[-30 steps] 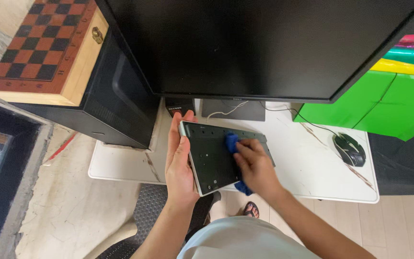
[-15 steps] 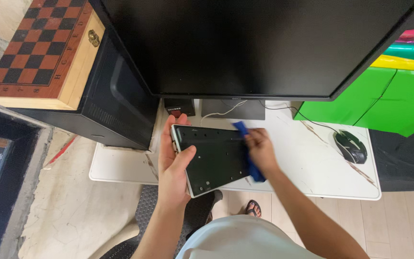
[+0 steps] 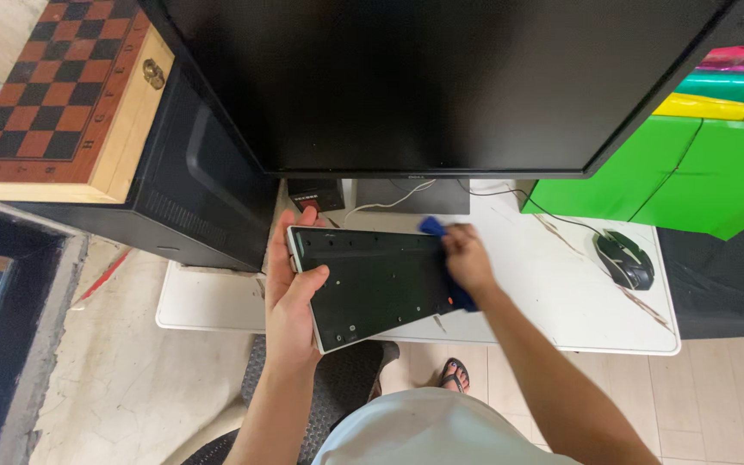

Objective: The person wipes a desk, chair, keyboard, monitor, and chessboard using a blue cloth. They move items aside to reach surfaces, wipe different sides of objects, and place items back after cleaning.

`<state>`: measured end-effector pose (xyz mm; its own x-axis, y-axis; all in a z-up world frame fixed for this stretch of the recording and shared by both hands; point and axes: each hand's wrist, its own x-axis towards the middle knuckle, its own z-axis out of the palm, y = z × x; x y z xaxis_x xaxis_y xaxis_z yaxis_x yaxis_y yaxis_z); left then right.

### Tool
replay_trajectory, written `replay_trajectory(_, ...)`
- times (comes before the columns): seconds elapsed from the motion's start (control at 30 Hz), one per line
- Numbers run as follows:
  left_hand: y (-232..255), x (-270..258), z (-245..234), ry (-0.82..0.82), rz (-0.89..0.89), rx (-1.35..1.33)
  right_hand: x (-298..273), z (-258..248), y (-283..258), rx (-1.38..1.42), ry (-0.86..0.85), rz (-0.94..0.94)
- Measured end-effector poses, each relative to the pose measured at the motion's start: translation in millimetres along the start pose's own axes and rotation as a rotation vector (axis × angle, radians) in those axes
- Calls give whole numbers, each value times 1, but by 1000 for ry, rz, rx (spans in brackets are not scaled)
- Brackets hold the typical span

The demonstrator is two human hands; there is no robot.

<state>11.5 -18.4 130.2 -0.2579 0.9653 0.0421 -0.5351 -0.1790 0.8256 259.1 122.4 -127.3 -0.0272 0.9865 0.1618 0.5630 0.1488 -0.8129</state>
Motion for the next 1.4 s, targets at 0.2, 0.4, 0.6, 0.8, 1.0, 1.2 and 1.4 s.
replay_trajectory(0.2, -4, -5, 3, -6, 58, 37, -3, 1, 92, -100, 75, 18)
replay_trajectory(0.4, -2, -9, 6, 20, 57, 73, -49, -8, 22, -143, 6, 163)
replay_trajectory(0.6, -2, -5, 13, 18, 48, 98, -98, -33, -30, 140, -41, -260)
replay_trajectory(0.8, 0, 0, 14, -6, 56, 117, -85, -37, 54, -74, 41, 55)
replay_trajectory(1.0, -1, 2, 13, -34, 59, 108, -58, -20, 120, -273, -41, 218)
replay_trajectory(1.2, -2, -6, 9, -127, 48, 70, -28, -20, 101, -481, -170, 363)
replay_trajectory(1.4, -3, -6, 10, -103, 71, 102, -58, -37, 8, -208, -91, 221)
